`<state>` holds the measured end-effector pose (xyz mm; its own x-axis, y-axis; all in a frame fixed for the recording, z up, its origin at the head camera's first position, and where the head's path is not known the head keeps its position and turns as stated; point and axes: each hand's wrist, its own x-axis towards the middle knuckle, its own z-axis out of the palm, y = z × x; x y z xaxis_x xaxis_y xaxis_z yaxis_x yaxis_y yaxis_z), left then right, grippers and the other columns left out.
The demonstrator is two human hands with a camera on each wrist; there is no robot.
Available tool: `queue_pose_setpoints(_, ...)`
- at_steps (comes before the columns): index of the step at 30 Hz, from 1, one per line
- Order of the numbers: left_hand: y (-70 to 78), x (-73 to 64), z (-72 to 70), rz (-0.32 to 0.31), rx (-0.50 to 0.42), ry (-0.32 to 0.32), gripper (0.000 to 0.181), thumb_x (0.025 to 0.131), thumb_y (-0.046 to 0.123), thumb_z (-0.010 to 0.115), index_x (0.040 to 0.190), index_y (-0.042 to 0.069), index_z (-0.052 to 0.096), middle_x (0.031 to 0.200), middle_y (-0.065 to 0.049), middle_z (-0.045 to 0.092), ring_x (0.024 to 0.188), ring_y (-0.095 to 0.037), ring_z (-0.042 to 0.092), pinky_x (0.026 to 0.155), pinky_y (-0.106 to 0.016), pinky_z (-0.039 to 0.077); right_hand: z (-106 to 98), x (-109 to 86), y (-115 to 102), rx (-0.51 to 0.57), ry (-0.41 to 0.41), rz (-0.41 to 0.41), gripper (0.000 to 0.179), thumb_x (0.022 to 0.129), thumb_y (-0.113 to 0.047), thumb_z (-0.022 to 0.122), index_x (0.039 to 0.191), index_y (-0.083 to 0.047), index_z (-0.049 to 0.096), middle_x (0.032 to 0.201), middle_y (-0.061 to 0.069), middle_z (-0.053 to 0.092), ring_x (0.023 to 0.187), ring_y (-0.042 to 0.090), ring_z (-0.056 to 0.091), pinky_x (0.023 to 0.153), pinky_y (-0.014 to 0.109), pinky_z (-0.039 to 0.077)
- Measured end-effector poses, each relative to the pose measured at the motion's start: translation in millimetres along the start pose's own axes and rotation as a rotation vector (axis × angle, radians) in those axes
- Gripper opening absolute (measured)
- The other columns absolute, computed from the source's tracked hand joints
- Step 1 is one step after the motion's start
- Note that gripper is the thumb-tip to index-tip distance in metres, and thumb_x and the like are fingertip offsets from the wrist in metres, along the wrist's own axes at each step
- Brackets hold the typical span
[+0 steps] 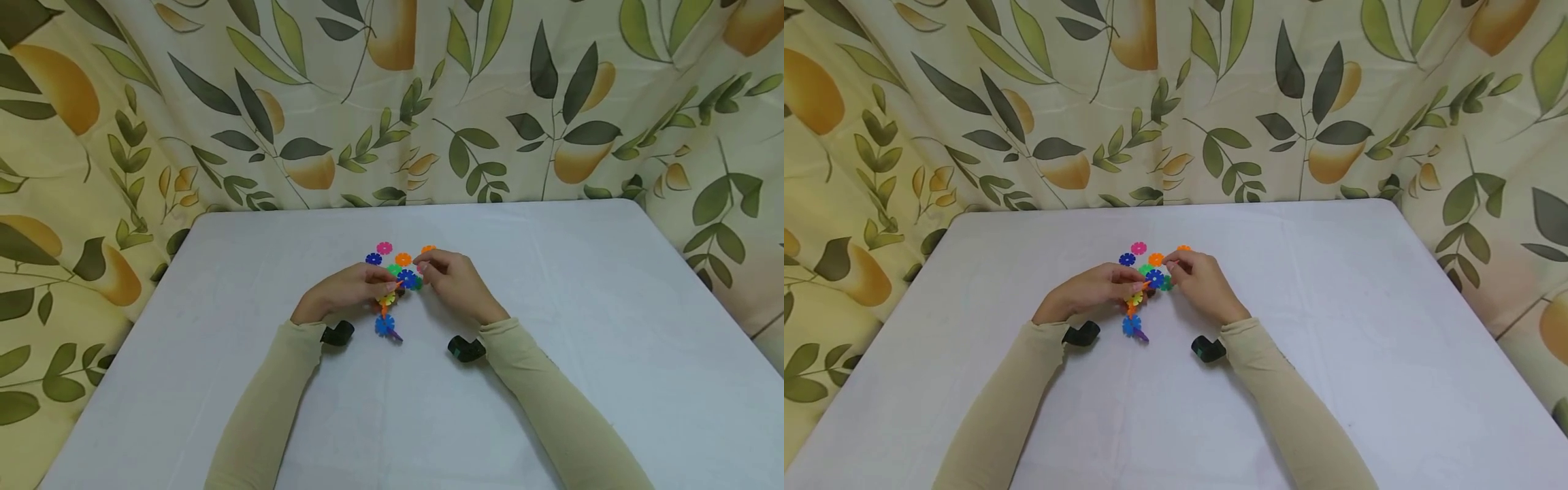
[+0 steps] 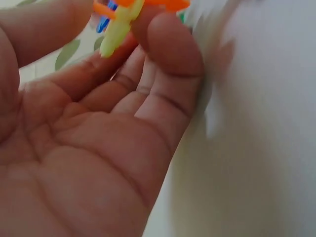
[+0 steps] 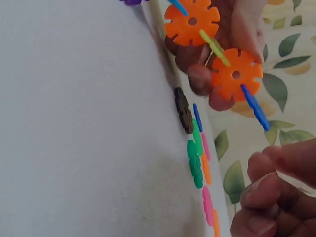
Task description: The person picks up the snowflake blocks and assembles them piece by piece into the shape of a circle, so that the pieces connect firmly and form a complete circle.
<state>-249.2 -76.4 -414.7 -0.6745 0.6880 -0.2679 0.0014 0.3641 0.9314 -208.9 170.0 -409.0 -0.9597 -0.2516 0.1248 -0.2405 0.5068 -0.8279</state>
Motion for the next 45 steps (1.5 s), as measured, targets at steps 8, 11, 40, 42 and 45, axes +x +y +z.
queue_pose_setpoints(8, -2.5, -8.0, -9.7, -0.002, -0.100, -0.039, 0.038, 0.109, 0.018, 0.062, 0.139, -0.004, 0.059, 0.109, -0.014, 0.069, 0.084, -0.026, 0.068, 0.087, -0.036, 0.059, 4, 1.9, 6, -0.241, -0.127, -0.019, 0.032, 0.108, -0.009, 0.062, 0.138, -0.003, 0.069, 0.108, 0.012, 0.070, 0.093, 0.027, 0.058, 0.082, 0.040, 0.051)
queue_pose_setpoints(11, -5.5, -8.2, -11.2, 0.013, -0.129, -0.055, 0.032, 0.109, 0.015, 0.062, 0.133, -0.005, 0.061, 0.114, -0.014, 0.071, 0.088, -0.024, 0.067, 0.084, -0.034, 0.059, 8, 1.9, 6, -0.327, -0.180, -0.050, 0.033, 0.106, -0.010, 0.066, 0.138, -0.003, 0.070, 0.104, 0.011, 0.067, 0.094, 0.027, 0.058, 0.082, 0.042, 0.052)
queue_pose_setpoints(40, -6.9, 2.1, -0.6, 0.031, -0.059, -0.001, 0.022, 0.114, 0.018, 0.054, 0.118, 0.000, 0.065, 0.101, -0.010, 0.073, 0.081, -0.021, 0.058, 0.071, -0.028, 0.048, -4, 3.3, 10, -0.154, -0.049, -0.092, 0.007, 0.096, 0.004, 0.075, 0.101, 0.000, 0.073, 0.091, 0.007, 0.070, 0.085, 0.026, 0.060, 0.080, 0.041, 0.053)
queue_pose_setpoints(42, -6.3, 2.8, -0.2, 0.029, -0.041, 0.006, 0.022, 0.114, 0.018, 0.054, 0.118, 0.000, 0.065, 0.102, -0.011, 0.075, 0.082, -0.021, 0.059, 0.072, -0.028, 0.049, -3, 3.4, 8, -0.132, -0.047, -0.095, 0.007, 0.096, 0.004, 0.076, 0.101, 0.000, 0.074, 0.093, 0.007, 0.071, 0.088, 0.026, 0.062, 0.084, 0.043, 0.055)
queue_pose_setpoints(45, -6.5, 3.6, 0.2, 0.023, -0.035, 0.012, 0.022, 0.114, 0.019, 0.054, 0.119, -0.001, 0.065, 0.103, -0.012, 0.076, 0.083, -0.021, 0.060, 0.074, -0.028, 0.050, -2, 3.3, 6, -0.109, -0.054, -0.084, 0.006, 0.096, 0.002, 0.076, 0.102, 0.000, 0.074, 0.095, 0.007, 0.073, 0.090, 0.027, 0.064, 0.089, 0.044, 0.057)
